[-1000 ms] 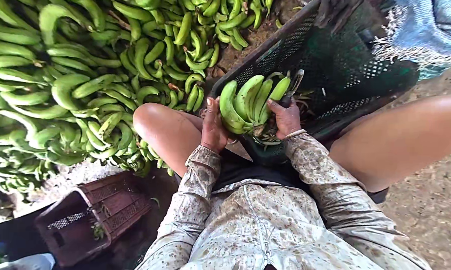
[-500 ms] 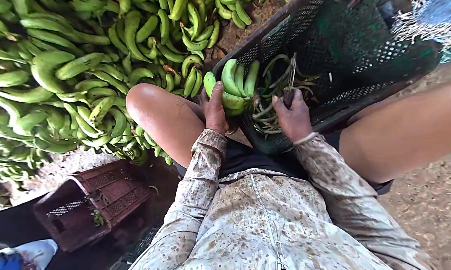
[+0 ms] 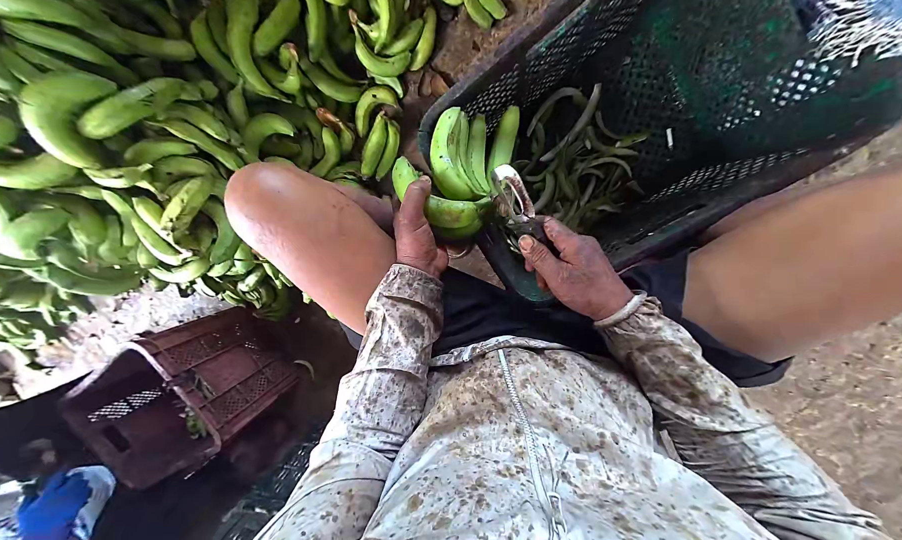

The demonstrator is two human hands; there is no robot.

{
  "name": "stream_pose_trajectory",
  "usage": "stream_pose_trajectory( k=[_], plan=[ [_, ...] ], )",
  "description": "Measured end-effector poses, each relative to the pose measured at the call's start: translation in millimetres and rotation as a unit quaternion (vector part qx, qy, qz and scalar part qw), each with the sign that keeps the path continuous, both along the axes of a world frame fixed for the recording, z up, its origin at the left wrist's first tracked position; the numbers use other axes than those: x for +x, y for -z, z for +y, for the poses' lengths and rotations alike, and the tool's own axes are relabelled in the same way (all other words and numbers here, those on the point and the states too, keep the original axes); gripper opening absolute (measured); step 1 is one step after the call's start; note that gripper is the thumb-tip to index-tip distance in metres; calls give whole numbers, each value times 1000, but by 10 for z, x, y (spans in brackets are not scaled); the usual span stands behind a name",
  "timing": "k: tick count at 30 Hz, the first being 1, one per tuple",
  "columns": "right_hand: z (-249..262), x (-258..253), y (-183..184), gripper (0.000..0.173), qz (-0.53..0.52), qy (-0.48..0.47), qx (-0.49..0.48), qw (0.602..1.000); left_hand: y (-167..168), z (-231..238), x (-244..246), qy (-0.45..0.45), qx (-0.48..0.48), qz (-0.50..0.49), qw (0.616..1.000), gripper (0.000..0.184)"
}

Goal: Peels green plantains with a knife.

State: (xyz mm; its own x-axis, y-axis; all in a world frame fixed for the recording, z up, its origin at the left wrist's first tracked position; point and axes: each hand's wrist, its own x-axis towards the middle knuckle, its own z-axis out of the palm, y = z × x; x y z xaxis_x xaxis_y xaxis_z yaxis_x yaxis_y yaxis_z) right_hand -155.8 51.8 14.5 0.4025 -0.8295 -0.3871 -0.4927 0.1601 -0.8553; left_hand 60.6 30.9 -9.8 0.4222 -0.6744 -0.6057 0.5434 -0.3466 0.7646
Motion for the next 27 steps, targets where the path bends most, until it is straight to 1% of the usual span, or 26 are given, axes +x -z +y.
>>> stream_pose_trajectory(
  k=[2,3,6,7,9,11,13,15,16,17,19,20,22,25,27],
  plan=[
    [-6,50,11,43,16,-14,-7,1000,-5,14,5,1,-1,0,1000,44],
    [-1,71,11,43,29,-18,-14,999,4,17,10,1,0,-2,1000,46],
    [38,86,0,47,67,-36,-14,997,81,59,27,20,4,-22,1000,69],
    [43,84,9,48,74,-39,-21,996,99,47,27,21,0,-22,1000,71],
    [60,80,17,46,83,-38,-33,995,100,31,26,13,-14,-8,1000,65],
    [45,80,22,45,84,-33,-44,995,86,13,41,9,-30,12,999,53],
    [23,80,9,46,96,-45,-37,994,80,15,49,14,-35,21,999,47],
    [20,99,-1,45,115,-63,-20,991,69,21,38,17,-34,21,999,35],
    [17,119,3,45,122,-68,-11,990,74,22,35,17,-34,22,999,33],
    [-2,155,10,45,132,-73,-3,989,87,19,38,16,-34,20,999,34],
    [-86,283,13,46,158,-82,21,984,127,23,61,25,-37,13,999,46],
    [-129,347,7,46,171,-91,28,981,130,33,58,26,-38,11,999,44],
    [-228,393,-40,48,184,-109,39,976,95,-7,32,23,-41,7,999,31],
    [-147,282,-184,48,211,-132,46,967,90,1,34,20,-56,11,998,36],
    [-104,250,-216,48,251,-137,42,957,109,-29,36,21,-60,10,998,38]
  ],
)
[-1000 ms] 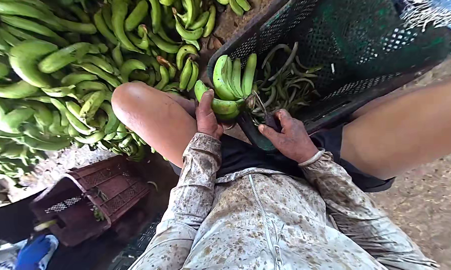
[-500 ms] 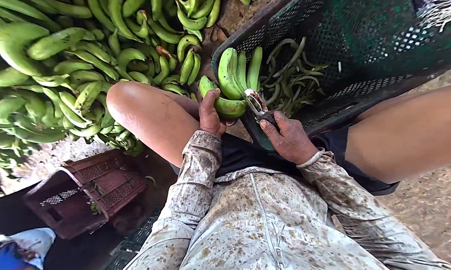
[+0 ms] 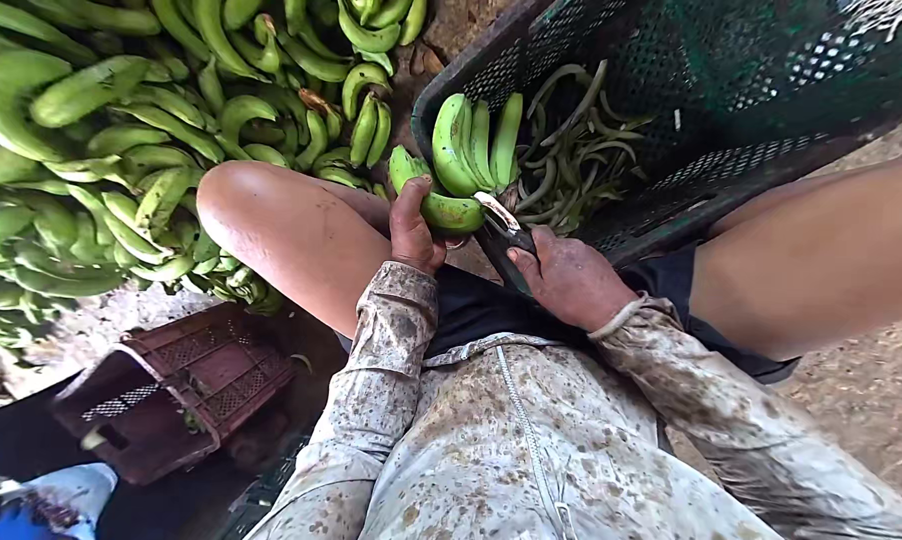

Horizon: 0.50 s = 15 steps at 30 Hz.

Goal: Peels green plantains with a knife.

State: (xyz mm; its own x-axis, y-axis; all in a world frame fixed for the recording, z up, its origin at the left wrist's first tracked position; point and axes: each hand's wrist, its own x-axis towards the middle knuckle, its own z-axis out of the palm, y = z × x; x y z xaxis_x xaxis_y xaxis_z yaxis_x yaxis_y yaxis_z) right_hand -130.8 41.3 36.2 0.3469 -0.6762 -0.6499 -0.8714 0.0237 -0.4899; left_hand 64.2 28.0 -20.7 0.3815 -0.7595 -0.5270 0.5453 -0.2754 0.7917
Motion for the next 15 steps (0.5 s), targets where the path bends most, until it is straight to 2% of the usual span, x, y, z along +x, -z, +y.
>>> stream_pose_trajectory(
  k=[2,6,10,15],
  plan=[
    [-15,109,32,48,29,3,-6,1000,10,7,3,10,4,-3,1000,45],
    [-165,242,19,47,58,-15,-4,998,-25,-20,-23,8,1,-3,1000,31],
    [-44,145,25,46,80,-22,-26,996,-25,-53,-24,6,7,-2,1000,34],
    [-206,379,112,46,87,-7,-8,996,-59,-70,-39,8,17,-7,1000,25]
  ],
)
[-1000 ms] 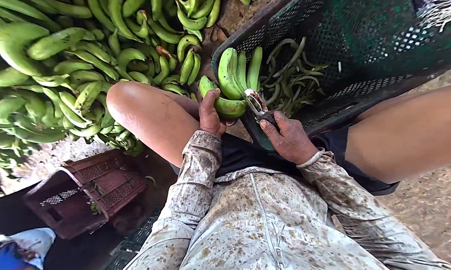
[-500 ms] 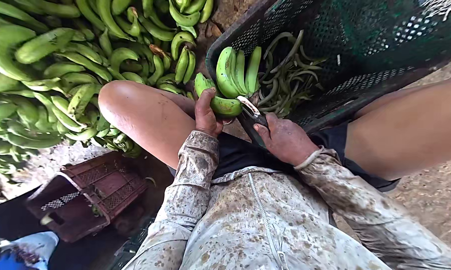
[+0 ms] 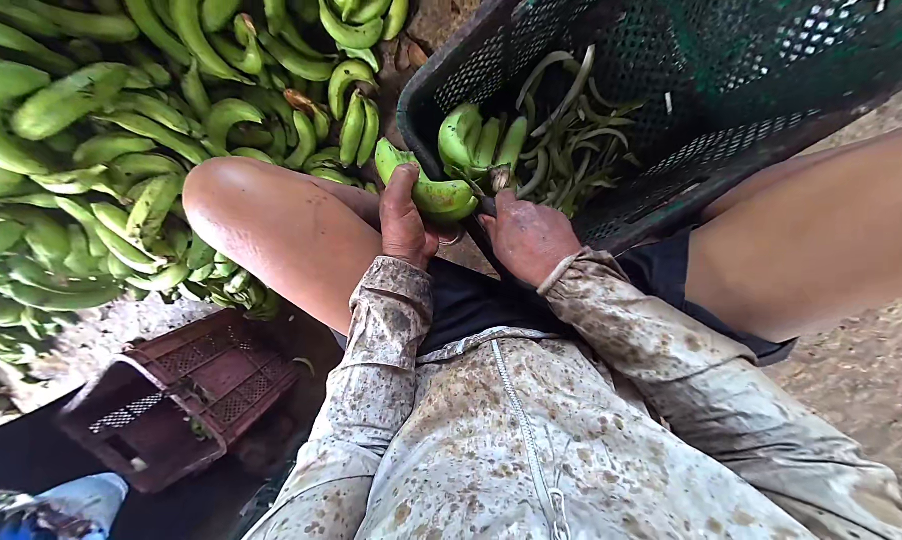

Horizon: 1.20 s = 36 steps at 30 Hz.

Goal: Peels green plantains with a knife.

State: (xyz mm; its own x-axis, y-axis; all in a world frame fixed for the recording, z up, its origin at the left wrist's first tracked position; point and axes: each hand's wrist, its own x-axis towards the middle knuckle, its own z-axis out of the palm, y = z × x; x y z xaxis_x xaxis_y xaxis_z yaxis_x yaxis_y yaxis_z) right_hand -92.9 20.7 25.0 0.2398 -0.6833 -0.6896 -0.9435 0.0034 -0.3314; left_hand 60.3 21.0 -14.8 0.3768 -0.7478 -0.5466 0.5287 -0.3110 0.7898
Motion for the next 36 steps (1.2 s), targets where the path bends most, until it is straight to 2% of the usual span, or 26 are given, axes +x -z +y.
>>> stream_pose_trajectory(
  k=[5,11,14,16,18,20,23,25,27,29,30,31,32,34,36],
  plan=[
    [184,-184,-139,44,33,-7,-13,999,8,-5,-1,-6,8,-3,1000,28],
    [27,90,106,45,72,29,66,995,-17,-3,6,1,25,-2,1000,32],
    [123,-257,221,47,35,40,69,996,-24,-2,23,1,21,7,1000,28],
    [105,-608,216,49,-11,89,62,994,-22,6,46,5,25,14,1000,27],
    [-9,-924,127,50,-58,154,30,986,-33,24,66,20,40,-3,999,35],
    [-175,-1160,-35,51,-96,212,-17,972,-60,59,69,60,36,-86,994,57],
    [-410,-1427,-219,56,-133,282,-87,946,-197,31,-20,148,-30,-254,955,80],
    [-548,-1566,-192,57,-145,310,-112,933,-313,-106,-152,219,-41,-287,932,84],
    [-645,-1641,-63,56,-160,341,-123,918,-346,-358,-336,306,-9,-306,902,94],
    [-678,-1636,70,56,-174,366,-127,905,-218,-647,-500,400,8,-342,850,111],
    [-674,-1615,105,55,-180,375,-129,900,-104,-780,-565,455,2,-378,807,115],
    [-663,-1586,121,54,-185,380,-133,896,16,-890,-636,518,4,-427,742,112],
    [-649,-1558,126,52,-191,386,-140,892,151,-969,-716,584,16,-473,659,104],
    [-632,-1513,129,50,-205,405,-148,879,425,-1000,-891,694,52,-525,490,80],
    [-607,-1496,144,49,-220,434,-155,859,686,-907,-1015,763,85,-540,345,53]
  ],
)
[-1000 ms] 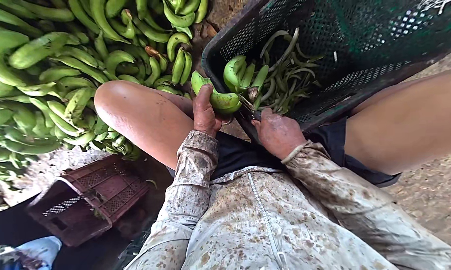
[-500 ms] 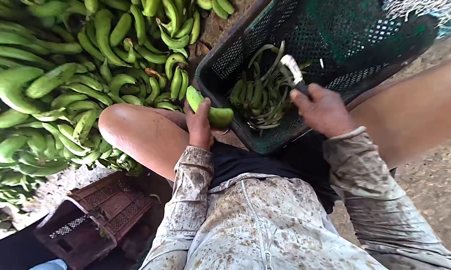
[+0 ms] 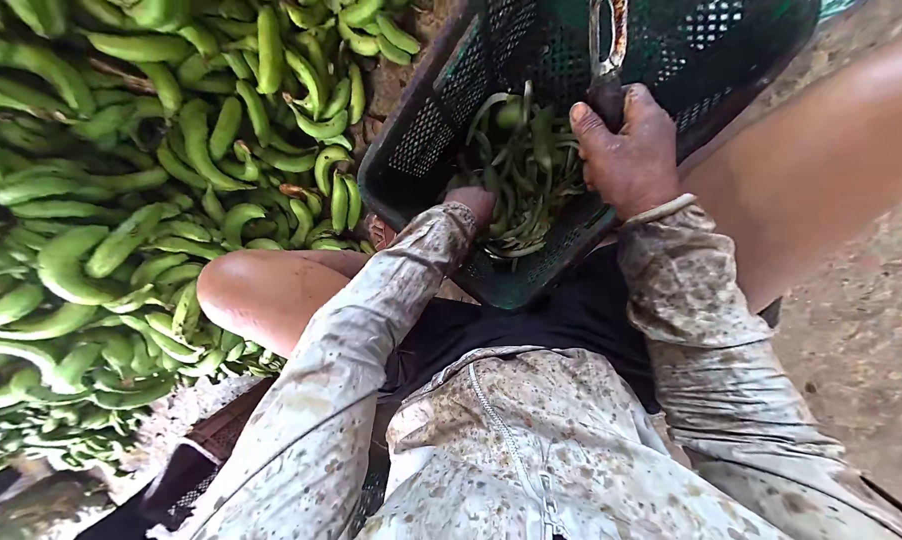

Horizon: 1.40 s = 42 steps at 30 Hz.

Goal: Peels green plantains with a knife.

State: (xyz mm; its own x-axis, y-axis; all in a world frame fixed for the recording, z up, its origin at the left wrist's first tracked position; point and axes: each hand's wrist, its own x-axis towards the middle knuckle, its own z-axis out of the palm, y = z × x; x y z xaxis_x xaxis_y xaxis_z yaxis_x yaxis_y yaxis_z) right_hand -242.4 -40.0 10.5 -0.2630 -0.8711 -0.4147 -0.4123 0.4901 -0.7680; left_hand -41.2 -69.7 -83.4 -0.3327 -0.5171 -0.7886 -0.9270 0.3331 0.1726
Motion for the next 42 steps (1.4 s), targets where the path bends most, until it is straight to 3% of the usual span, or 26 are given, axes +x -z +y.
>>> stream_pose_trajectory(
  k=[2,5,9,12,16,21,26,31,37,42],
  plan=[
    [30,-44,-28,50,-13,35,-6,999,203,115,-58,55,36,-61,996,35],
    [42,-159,-68,43,-17,71,-19,997,337,118,-98,70,47,-82,993,30],
    [87,-127,-91,36,-92,91,-63,990,225,30,-63,37,47,-49,997,28],
    [171,4,-116,42,-94,41,-28,994,33,-101,153,-96,46,23,994,38],
    [532,279,-143,45,-40,-79,35,995,-419,91,455,-317,44,154,935,42],
    [929,635,-106,42,41,-174,-6,984,-709,444,616,-441,-23,237,865,38],
    [972,765,-112,45,124,-254,42,958,-801,526,595,-422,-67,212,879,37],
    [904,868,-182,45,170,-267,121,941,-785,535,587,-425,-66,197,881,36],
    [600,946,-81,44,113,-259,197,939,-708,613,507,-374,-62,196,905,38],
    [843,927,-218,41,98,-229,191,950,-703,576,527,-415,-50,212,883,33]
  ],
)
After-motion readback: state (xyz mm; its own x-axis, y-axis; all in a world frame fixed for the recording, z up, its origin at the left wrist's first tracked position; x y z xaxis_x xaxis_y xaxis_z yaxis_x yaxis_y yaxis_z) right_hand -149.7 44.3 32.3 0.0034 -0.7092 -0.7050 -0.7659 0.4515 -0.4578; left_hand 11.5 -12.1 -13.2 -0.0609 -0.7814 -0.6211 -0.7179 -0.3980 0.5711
